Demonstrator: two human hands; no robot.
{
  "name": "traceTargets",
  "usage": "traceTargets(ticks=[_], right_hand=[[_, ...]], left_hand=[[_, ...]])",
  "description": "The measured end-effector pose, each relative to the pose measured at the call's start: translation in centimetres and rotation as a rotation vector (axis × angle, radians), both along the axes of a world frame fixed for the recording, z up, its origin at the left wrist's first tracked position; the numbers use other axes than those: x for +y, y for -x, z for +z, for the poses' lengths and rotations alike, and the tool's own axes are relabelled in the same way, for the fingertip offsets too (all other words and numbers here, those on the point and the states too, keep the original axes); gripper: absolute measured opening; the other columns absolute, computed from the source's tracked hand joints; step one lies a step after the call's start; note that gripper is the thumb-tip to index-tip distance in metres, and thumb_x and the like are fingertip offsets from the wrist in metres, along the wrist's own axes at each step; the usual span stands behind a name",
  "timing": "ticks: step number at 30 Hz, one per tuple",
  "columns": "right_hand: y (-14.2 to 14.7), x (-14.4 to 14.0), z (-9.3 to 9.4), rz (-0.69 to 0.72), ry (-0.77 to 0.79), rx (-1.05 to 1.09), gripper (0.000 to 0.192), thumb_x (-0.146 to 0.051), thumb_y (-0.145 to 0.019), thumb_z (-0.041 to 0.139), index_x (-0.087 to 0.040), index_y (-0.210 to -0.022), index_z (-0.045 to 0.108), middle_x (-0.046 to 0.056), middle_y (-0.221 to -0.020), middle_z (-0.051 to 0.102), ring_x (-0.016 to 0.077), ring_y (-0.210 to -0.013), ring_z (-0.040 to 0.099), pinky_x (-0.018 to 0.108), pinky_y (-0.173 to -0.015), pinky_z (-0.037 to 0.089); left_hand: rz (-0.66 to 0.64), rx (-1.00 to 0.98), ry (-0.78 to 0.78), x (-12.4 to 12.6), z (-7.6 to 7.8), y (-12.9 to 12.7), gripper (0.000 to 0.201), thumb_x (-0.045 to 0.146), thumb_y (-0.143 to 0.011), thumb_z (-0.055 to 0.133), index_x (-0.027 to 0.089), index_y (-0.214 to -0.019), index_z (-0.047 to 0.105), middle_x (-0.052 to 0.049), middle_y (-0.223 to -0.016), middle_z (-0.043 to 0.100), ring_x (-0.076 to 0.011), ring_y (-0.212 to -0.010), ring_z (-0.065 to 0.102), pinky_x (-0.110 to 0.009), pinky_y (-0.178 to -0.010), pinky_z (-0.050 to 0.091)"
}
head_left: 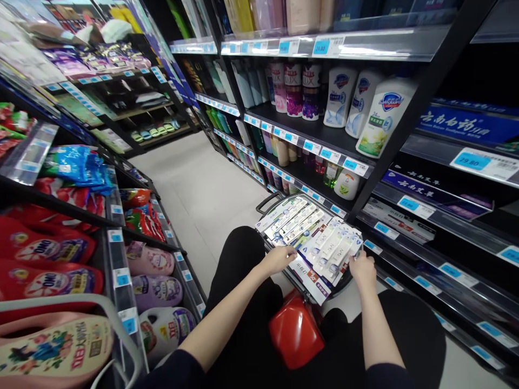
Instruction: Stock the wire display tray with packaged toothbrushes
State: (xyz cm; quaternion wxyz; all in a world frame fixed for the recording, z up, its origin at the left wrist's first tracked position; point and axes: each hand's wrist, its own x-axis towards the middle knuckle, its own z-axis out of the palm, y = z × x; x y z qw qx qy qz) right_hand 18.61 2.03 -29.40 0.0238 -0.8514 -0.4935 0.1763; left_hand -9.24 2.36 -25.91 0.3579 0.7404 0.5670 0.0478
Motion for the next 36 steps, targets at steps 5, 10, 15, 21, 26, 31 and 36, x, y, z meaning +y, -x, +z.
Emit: traceTargets(ticks=[5, 10, 15, 21, 26, 31, 36], right_hand=[[0.0, 0.4, -1.3, 0.048, 0.031, 0.018, 0.029, -0.018, -0.085, 0.041, -0.011, -0.103, 0.062, 0.014, -0.085, 0.061, 0.0214, -0.085, 0.063, 0.029, -0.076, 0.048], [1.0, -0.4, 1.4, -0.007, -0.072, -0.133, 0.034, -0.014, -0.085, 0.032, -0.006, -0.103, 0.059, 0.019, -0.089, 0.059, 0.026, -0.082, 0.063, 0.035, -0.07, 0.047], [-0.5, -2.1, 5.4, -0.099, -0.447, -0.379, 0.035, -0.022, -0.088, 0.03, -0.01, -0.107, 0.057, 0.018, -0.092, 0.057, 0.0245, -0.076, 0.06, 0.029, -0.057, 0.039], [-2.8, -2.7, 5.6, -0.171, -0.962, 0.012, 0.032, -0.025, -0.085, 0.037, -0.012, -0.103, 0.06, 0.012, -0.096, 0.058, 0.0169, -0.078, 0.055, 0.027, -0.066, 0.04], [-2.1, -1.3, 2.8, -0.118, -0.795, 0.959, 0.051, -0.053, -0.073, 0.059, -0.015, -0.106, 0.054, 0.004, -0.086, 0.056, 0.0061, -0.058, 0.046, 0.021, -0.059, 0.041], [-1.3, -0.6, 2.1, -0.064, -0.671, 1.25, 0.051, -0.055, -0.064, 0.069, -0.018, -0.094, 0.051, 0.008, -0.1, 0.058, 0.0096, -0.072, 0.053, 0.024, -0.064, 0.046], [-1.2, -0.7, 2.5, -0.013, -0.584, 1.407, 0.044, -0.052, -0.065, 0.07, -0.016, -0.085, 0.054, 0.012, -0.12, 0.054, 0.0181, -0.096, 0.057, 0.032, -0.076, 0.05]], left_hand=[[-0.08, -0.065, 0.026, -1.0, -1.4, -1.1, 0.033, 0.034, -0.085, 0.045, 0.021, -0.108, 0.065, -0.006, -0.103, 0.069, -0.0188, -0.091, 0.062, -0.027, -0.081, 0.044], [-0.154, -0.043, -0.016, -1.0, -2.9, -2.4, 0.03, 0.028, -0.084, 0.044, 0.02, -0.103, 0.066, -0.006, -0.099, 0.069, -0.0185, -0.09, 0.063, -0.026, -0.079, 0.044], [-0.166, -0.115, -0.028, -1.0, -3.5, -2.6, 0.028, 0.023, -0.083, 0.044, 0.019, -0.097, 0.067, -0.006, -0.097, 0.069, -0.0176, -0.088, 0.062, -0.025, -0.077, 0.044], [0.132, -0.619, 0.36, -0.5, -4.6, -3.6, 0.042, 0.049, -0.084, 0.044, 0.015, -0.103, 0.06, -0.008, -0.089, 0.067, -0.016, -0.072, 0.062, -0.03, -0.074, 0.048], [0.406, -1.155, 1.083, 0.5, -3.6, -2.9, 0.074, 0.071, -0.078, 0.039, 0.009, -0.117, 0.05, -0.015, -0.093, 0.067, -0.0184, -0.072, 0.065, -0.029, -0.061, 0.052], [0.222, -1.154, 1.298, 0.9, -2.2, -1.2, 0.055, 0.051, -0.079, 0.058, 0.006, -0.111, 0.057, -0.015, -0.09, 0.068, -0.0083, -0.059, 0.06, -0.012, -0.041, 0.037], [0.066, -1.051, 1.168, 0.4, -1.9, -1.0, 0.05, 0.034, -0.061, 0.078, 0.009, -0.101, 0.063, -0.004, -0.068, 0.064, -0.0073, -0.049, 0.055, -0.015, -0.039, 0.039]])
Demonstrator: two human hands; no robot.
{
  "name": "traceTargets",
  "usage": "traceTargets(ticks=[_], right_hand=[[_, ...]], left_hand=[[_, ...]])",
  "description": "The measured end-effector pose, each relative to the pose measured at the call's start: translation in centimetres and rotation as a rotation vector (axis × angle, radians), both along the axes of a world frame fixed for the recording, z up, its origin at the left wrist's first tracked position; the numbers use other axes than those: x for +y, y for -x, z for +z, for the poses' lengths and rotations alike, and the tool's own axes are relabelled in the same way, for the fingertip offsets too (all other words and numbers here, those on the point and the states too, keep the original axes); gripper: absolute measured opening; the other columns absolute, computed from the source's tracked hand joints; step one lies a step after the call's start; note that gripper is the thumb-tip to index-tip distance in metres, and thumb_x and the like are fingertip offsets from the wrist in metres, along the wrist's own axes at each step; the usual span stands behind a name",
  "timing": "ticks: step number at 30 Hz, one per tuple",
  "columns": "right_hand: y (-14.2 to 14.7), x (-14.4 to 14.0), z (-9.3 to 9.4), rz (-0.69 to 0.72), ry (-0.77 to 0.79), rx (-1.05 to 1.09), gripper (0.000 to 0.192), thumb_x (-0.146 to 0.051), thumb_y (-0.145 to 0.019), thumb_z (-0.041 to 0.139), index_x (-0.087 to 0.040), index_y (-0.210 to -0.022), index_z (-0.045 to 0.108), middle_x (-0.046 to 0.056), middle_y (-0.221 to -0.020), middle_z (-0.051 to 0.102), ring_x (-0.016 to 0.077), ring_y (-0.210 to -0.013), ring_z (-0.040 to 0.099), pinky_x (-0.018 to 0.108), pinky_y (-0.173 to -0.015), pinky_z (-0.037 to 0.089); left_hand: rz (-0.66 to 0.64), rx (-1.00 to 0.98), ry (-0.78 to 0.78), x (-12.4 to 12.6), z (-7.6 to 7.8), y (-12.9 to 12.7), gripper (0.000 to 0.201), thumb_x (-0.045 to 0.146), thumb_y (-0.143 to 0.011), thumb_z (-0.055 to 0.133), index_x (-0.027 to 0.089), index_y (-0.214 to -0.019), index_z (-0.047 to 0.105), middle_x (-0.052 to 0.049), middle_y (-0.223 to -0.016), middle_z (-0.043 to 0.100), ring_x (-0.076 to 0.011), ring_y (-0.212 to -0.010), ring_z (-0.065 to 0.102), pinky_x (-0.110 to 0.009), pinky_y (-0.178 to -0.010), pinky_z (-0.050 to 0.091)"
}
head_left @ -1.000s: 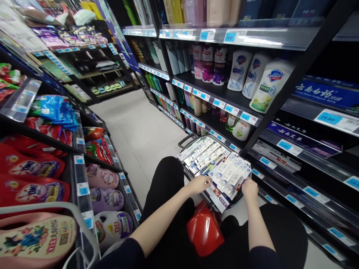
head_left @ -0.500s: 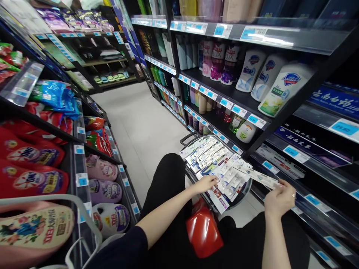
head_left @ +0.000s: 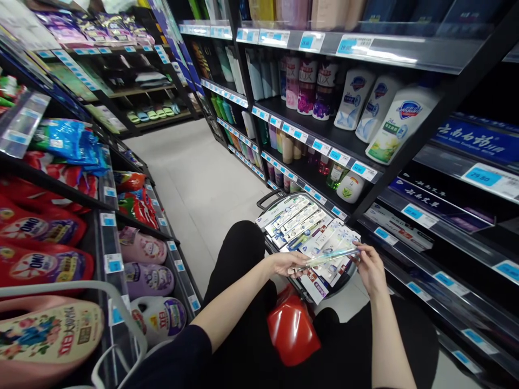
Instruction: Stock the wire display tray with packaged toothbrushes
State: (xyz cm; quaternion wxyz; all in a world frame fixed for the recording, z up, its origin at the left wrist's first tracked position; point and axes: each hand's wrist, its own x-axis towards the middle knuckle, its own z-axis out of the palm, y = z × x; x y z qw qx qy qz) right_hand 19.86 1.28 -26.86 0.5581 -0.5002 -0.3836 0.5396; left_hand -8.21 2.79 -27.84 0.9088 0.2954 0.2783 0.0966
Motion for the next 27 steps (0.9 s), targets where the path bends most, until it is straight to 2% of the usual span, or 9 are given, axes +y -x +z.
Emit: traceTargets(ticks=[4, 7, 9, 13, 15, 22, 27], right_hand=[[0.3, 0.3, -0.8, -0.087, 0.072, 0.012, 0.049, -0.048, -0.06, 0.074, -0.016, -0.095, 0.06, 0.013, -0.126, 0.051, 0.0218, -0.108, 0.054, 0.031, -0.08, 0.05], [0.8, 0.7, -1.8, -0.182, 0.125, 0.006, 0.059, -0.044, -0.052, 0.079, -0.015, -0.1, 0.06, 0.011, -0.125, 0.051, 0.0195, -0.101, 0.056, 0.032, -0.084, 0.051], [1.0, 1.0, -2.5, -0.207, 0.143, 0.019, 0.062, -0.042, -0.049, 0.08, -0.014, -0.101, 0.06, 0.01, -0.117, 0.055, 0.0175, -0.094, 0.059, 0.035, -0.087, 0.052], [1.1, 1.4, -3.3, -0.192, 0.164, 0.013, 0.064, -0.043, -0.049, 0.078, -0.012, -0.102, 0.06, 0.006, -0.092, 0.059, 0.0163, -0.081, 0.061, 0.038, -0.084, 0.054], [1.1, 1.5, -3.6, -0.193, 0.164, -0.006, 0.064, -0.046, -0.049, 0.077, -0.011, -0.1, 0.059, 0.005, -0.086, 0.058, 0.0155, -0.076, 0.061, 0.038, -0.082, 0.055], [0.9, 1.9, -3.9, -0.228, 0.165, -0.057, 0.065, -0.053, -0.048, 0.075, -0.012, -0.096, 0.058, 0.002, -0.076, 0.057, 0.0138, -0.068, 0.059, 0.034, -0.071, 0.054], [0.3, 1.8, -3.9, -0.269, 0.192, -0.129, 0.068, -0.057, -0.054, 0.07, -0.013, -0.104, 0.059, 0.003, -0.075, 0.058, 0.0103, -0.063, 0.053, 0.023, -0.057, 0.047]], left_hand=[[0.061, 0.117, -0.185, -0.5, -0.1, -1.0, 0.047, 0.027, -0.058, 0.08, 0.013, -0.1, 0.064, -0.002, -0.072, 0.065, -0.0071, -0.052, 0.056, -0.016, -0.043, 0.04], [0.106, 0.197, -0.276, -0.8, -0.3, -1.8, 0.055, 0.029, -0.057, 0.08, 0.016, -0.108, 0.061, -0.003, -0.076, 0.065, -0.0077, -0.054, 0.055, -0.018, -0.045, 0.04], [0.141, 0.244, -0.308, -0.9, -0.5, -2.1, 0.063, 0.031, -0.057, 0.08, 0.017, -0.114, 0.058, -0.003, -0.077, 0.066, -0.0081, -0.053, 0.054, -0.019, -0.046, 0.04], [0.165, 0.276, -0.326, -0.8, -1.0, -2.2, 0.065, 0.033, -0.057, 0.079, 0.018, -0.116, 0.057, -0.003, -0.077, 0.066, -0.0076, -0.051, 0.053, -0.018, -0.045, 0.038], [0.165, 0.278, -0.329, -0.8, -1.1, -2.2, 0.064, 0.033, -0.057, 0.079, 0.018, -0.115, 0.057, -0.003, -0.077, 0.066, -0.0078, -0.051, 0.053, -0.018, -0.044, 0.037], [0.131, 0.271, -0.299, -0.9, -0.7, -2.3, 0.067, 0.033, -0.056, 0.079, 0.021, -0.118, 0.056, -0.002, -0.08, 0.065, -0.0073, -0.053, 0.052, -0.019, -0.047, 0.036], [0.07, 0.206, -0.321, -0.9, -0.2, -2.2, 0.057, 0.033, -0.054, 0.081, 0.018, -0.106, 0.062, -0.002, -0.076, 0.065, -0.0071, -0.053, 0.051, -0.018, -0.045, 0.033]])
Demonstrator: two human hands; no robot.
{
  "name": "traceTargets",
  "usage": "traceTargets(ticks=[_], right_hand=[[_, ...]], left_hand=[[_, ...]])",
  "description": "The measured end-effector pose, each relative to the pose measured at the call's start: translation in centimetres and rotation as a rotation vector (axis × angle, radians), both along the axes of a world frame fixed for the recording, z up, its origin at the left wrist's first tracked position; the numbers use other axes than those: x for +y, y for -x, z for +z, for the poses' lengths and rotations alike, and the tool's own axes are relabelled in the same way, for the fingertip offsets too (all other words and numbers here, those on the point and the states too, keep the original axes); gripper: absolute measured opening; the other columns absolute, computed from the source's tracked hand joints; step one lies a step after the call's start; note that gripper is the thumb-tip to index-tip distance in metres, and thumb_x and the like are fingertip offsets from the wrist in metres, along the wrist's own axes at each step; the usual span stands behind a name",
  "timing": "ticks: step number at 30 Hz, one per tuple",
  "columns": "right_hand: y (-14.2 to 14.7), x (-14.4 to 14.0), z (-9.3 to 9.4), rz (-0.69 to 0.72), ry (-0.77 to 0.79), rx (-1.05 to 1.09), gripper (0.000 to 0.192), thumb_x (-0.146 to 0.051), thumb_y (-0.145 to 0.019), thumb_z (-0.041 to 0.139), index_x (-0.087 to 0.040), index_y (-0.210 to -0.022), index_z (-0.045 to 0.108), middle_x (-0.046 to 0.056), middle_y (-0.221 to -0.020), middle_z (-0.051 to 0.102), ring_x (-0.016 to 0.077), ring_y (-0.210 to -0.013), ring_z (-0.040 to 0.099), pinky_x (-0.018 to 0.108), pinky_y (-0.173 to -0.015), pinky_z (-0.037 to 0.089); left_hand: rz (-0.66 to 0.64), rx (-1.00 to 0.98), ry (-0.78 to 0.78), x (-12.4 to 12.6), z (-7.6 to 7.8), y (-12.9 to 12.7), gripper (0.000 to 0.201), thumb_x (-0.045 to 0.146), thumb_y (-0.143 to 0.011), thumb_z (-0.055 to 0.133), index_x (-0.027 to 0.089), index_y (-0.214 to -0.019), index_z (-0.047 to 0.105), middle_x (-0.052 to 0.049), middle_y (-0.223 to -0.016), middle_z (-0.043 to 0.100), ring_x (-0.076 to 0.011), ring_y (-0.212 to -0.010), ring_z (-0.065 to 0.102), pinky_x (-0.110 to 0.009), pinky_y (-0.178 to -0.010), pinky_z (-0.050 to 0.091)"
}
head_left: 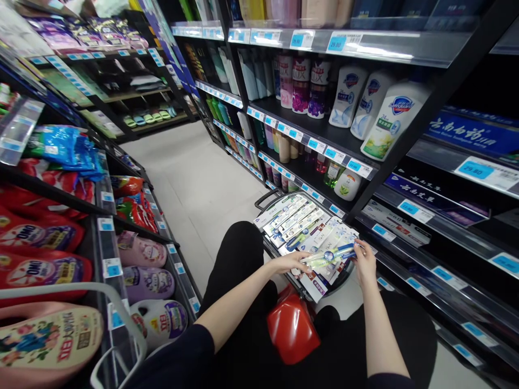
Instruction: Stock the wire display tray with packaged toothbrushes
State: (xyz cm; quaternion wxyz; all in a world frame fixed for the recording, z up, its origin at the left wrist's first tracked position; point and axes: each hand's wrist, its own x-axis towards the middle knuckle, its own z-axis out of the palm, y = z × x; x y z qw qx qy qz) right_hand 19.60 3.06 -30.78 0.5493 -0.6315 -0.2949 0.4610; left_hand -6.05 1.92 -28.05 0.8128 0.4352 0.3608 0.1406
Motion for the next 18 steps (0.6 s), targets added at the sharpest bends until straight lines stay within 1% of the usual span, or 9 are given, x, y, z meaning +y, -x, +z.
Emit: traceTargets(ticks=[2, 5, 8, 13, 18], right_hand=[[-0.3, 0.0, -0.1, 0.008, 0.017, -0.038, 0.065, -0.058, -0.055, 0.068, -0.011, -0.099, 0.062, 0.007, -0.084, 0.062, 0.011, -0.064, 0.054, 0.021, -0.055, 0.044], [-0.7, 0.1, -0.4, 0.021, 0.02, -0.096, 0.063, -0.059, -0.055, 0.068, -0.01, -0.094, 0.065, 0.011, -0.094, 0.064, 0.014, -0.072, 0.057, 0.023, -0.061, 0.045], [-0.9, 0.2, -0.6, 0.029, 0.016, -0.143, 0.062, -0.06, -0.055, 0.068, -0.01, -0.093, 0.067, 0.011, -0.094, 0.065, 0.0156, -0.076, 0.058, 0.025, -0.066, 0.046], [-1.0, 0.1, -0.6, 0.048, 0.022, -0.182, 0.062, -0.062, -0.056, 0.066, -0.01, -0.091, 0.067, 0.01, -0.092, 0.065, 0.0165, -0.077, 0.059, 0.026, -0.068, 0.047], [-0.8, 0.1, -0.2, 0.04, 0.057, -0.152, 0.062, -0.059, -0.052, 0.067, -0.01, -0.091, 0.066, 0.011, -0.095, 0.065, 0.0164, -0.076, 0.059, 0.027, -0.067, 0.047]], left_hand=[[-0.027, -0.016, -0.016, 0.0, -0.1, 0.1, 0.053, 0.033, -0.054, 0.081, 0.016, -0.101, 0.063, -0.002, -0.076, 0.064, -0.007, -0.053, 0.051, -0.019, -0.045, 0.033], [-0.04, -0.01, -0.033, 0.1, -0.4, 0.3, 0.052, 0.034, -0.056, 0.081, 0.016, -0.101, 0.063, -0.002, -0.078, 0.064, -0.007, -0.052, 0.052, -0.018, -0.044, 0.032], [-0.051, 0.004, -0.031, 0.1, -0.7, 0.4, 0.055, 0.034, -0.057, 0.08, 0.017, -0.107, 0.062, -0.003, -0.079, 0.064, -0.0071, -0.054, 0.052, -0.018, -0.044, 0.032], [-0.055, 0.002, -0.014, 0.2, -1.1, 0.4, 0.061, 0.033, -0.058, 0.08, 0.02, -0.114, 0.06, -0.002, -0.08, 0.065, -0.0071, -0.052, 0.053, -0.018, -0.044, 0.033], [-0.043, -0.01, -0.006, 0.2, -0.7, 0.5, 0.059, 0.029, -0.059, 0.079, 0.019, -0.114, 0.061, -0.003, -0.079, 0.065, -0.0075, -0.052, 0.054, -0.017, -0.042, 0.032]])
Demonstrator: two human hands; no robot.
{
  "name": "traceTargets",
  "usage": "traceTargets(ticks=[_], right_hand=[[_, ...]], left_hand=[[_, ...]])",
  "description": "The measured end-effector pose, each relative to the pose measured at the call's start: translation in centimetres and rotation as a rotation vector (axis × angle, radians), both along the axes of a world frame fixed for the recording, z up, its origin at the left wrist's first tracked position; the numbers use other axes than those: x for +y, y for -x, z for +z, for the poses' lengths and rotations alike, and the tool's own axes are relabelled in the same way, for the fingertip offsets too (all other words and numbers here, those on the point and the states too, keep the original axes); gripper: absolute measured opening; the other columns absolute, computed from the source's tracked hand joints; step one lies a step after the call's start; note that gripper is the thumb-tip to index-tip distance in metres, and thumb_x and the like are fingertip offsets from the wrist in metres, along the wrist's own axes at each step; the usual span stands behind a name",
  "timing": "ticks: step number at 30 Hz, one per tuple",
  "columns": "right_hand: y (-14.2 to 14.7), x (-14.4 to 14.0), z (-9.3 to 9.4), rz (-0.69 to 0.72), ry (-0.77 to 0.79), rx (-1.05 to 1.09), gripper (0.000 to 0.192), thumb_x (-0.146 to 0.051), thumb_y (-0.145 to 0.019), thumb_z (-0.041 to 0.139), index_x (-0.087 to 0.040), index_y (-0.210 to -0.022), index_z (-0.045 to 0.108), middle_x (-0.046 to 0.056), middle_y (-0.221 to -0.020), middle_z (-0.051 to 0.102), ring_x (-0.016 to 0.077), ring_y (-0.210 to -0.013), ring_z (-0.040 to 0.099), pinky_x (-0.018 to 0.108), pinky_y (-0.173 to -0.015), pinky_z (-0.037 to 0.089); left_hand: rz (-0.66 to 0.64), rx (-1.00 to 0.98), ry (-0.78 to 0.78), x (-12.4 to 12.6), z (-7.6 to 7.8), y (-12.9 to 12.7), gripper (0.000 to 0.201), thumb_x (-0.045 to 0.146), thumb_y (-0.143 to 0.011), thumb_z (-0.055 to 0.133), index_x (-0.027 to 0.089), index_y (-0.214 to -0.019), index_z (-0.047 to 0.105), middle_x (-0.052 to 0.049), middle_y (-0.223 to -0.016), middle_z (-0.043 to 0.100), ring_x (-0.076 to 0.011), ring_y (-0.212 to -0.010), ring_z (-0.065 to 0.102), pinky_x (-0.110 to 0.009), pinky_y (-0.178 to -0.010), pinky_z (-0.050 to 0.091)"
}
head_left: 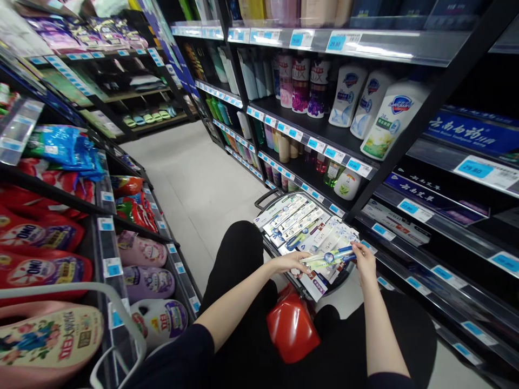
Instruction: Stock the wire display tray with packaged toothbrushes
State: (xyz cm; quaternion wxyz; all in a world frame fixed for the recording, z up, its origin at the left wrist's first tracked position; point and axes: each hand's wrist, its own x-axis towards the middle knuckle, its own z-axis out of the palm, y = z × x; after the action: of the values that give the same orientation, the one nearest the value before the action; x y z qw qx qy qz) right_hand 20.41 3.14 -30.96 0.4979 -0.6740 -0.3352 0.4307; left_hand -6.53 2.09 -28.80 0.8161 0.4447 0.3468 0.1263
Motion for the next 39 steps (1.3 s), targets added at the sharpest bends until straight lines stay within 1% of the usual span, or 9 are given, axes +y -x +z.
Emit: traceTargets(ticks=[6, 11, 15, 19, 21, 23, 28, 34, 39], right_hand=[[0.1, 0.0, 0.0, -0.03, 0.046, 0.052, 0.063, -0.056, -0.049, 0.068, -0.011, -0.092, 0.065, 0.01, -0.093, 0.064, 0.0152, -0.072, 0.057, 0.025, -0.06, 0.045], [-0.5, -0.2, 0.8, -0.004, 0.106, 0.137, 0.065, -0.057, -0.044, 0.073, -0.011, -0.089, 0.064, 0.01, -0.091, 0.063, 0.0139, -0.066, 0.055, 0.024, -0.053, 0.045], [-0.2, -1.1, 2.7, 0.277, 0.167, 0.289, 0.061, -0.048, -0.047, 0.081, -0.01, -0.093, 0.066, 0.009, -0.089, 0.063, 0.0147, -0.067, 0.058, 0.028, -0.059, 0.051], [2.6, -2.4, 3.7, 0.611, 0.235, 0.456, 0.053, -0.037, -0.052, 0.084, -0.013, -0.095, 0.062, 0.005, -0.081, 0.062, 0.0135, -0.065, 0.06, 0.026, -0.063, 0.051], [4.8, -3.1, 3.4, 0.632, 0.178, 0.494, 0.047, -0.037, -0.056, 0.082, -0.014, -0.09, 0.058, 0.003, -0.082, 0.061, 0.0129, -0.067, 0.061, 0.025, -0.065, 0.05], [6.9, -3.5, 2.8, 0.584, 0.109, 0.492, 0.045, -0.04, -0.06, 0.078, -0.017, -0.09, 0.054, 0.003, -0.086, 0.06, 0.0131, -0.07, 0.061, 0.025, -0.066, 0.051], [9.5, -3.7, 0.7, 0.427, 0.004, 0.299, 0.044, -0.042, -0.063, 0.066, -0.018, -0.096, 0.051, 0.005, -0.095, 0.061, 0.0157, -0.089, 0.059, 0.025, -0.075, 0.05], [9.0, -3.0, -0.8, 0.51, 0.098, 0.229, 0.039, -0.032, -0.053, 0.069, -0.016, -0.08, 0.046, 0.0, -0.072, 0.058, 0.0119, -0.068, 0.055, 0.022, -0.063, 0.046], [8.2, -1.8, -1.4, 0.497, 0.205, 0.198, 0.054, -0.045, -0.05, 0.069, -0.017, -0.09, 0.047, -0.003, -0.065, 0.054, 0.0121, -0.055, 0.054, 0.023, -0.052, 0.042]], left_hand=[[0.034, 0.019, 0.033, -0.2, 0.3, -0.3, 0.056, 0.024, -0.057, 0.08, 0.016, -0.109, 0.061, -0.003, -0.079, 0.064, -0.0069, -0.054, 0.054, -0.016, -0.042, 0.036], [0.458, 0.008, -0.061, 0.6, 0.7, -0.4, 0.06, 0.026, -0.049, 0.084, 0.015, -0.102, 0.056, -0.005, -0.097, 0.058, -0.0078, -0.059, 0.059, -0.026, -0.055, 0.054], [0.702, 0.049, -0.274, 3.0, 3.5, 0.3, 0.073, 0.026, -0.048, 0.085, 0.016, -0.11, 0.05, -0.004, -0.094, 0.055, -0.0104, -0.062, 0.061, -0.033, -0.06, 0.058], [0.81, 0.08, -0.361, 4.6, 5.5, -0.8, 0.084, 0.029, -0.064, 0.076, 0.022, -0.135, 0.032, 0.0, -0.087, 0.057, -0.0087, -0.063, 0.06, -0.031, -0.064, 0.057], [0.77, 0.181, -0.419, 4.2, 5.3, -2.7, 0.081, 0.031, -0.075, 0.066, 0.021, -0.142, 0.021, -0.004, -0.09, 0.062, -0.0118, -0.07, 0.061, -0.033, -0.071, 0.056], [0.678, 0.333, -0.51, 2.9, 4.6, -4.7, 0.068, 0.031, -0.084, 0.052, 0.017, -0.143, 0.022, -0.011, -0.102, 0.064, -0.0171, -0.086, 0.063, -0.038, -0.084, 0.052], [0.339, 0.604, -0.697, -0.7, 4.0, -7.3, 0.061, 0.034, -0.082, 0.051, 0.014, -0.138, 0.034, -0.017, -0.14, 0.043, -0.0264, -0.128, 0.043, -0.039, -0.109, 0.035], [-0.012, 0.926, -0.821, -0.3, 4.1, -5.6, 0.05, 0.026, -0.086, 0.037, 0.012, -0.133, 0.035, -0.018, -0.118, 0.06, -0.0266, -0.106, 0.06, -0.036, -0.089, 0.048], [-0.02, 1.084, -0.896, 1.4, 1.4, -4.9, 0.037, 0.028, -0.09, 0.03, 0.006, -0.118, 0.043, -0.018, -0.112, 0.06, -0.0223, -0.102, 0.062, -0.029, -0.085, 0.049]])
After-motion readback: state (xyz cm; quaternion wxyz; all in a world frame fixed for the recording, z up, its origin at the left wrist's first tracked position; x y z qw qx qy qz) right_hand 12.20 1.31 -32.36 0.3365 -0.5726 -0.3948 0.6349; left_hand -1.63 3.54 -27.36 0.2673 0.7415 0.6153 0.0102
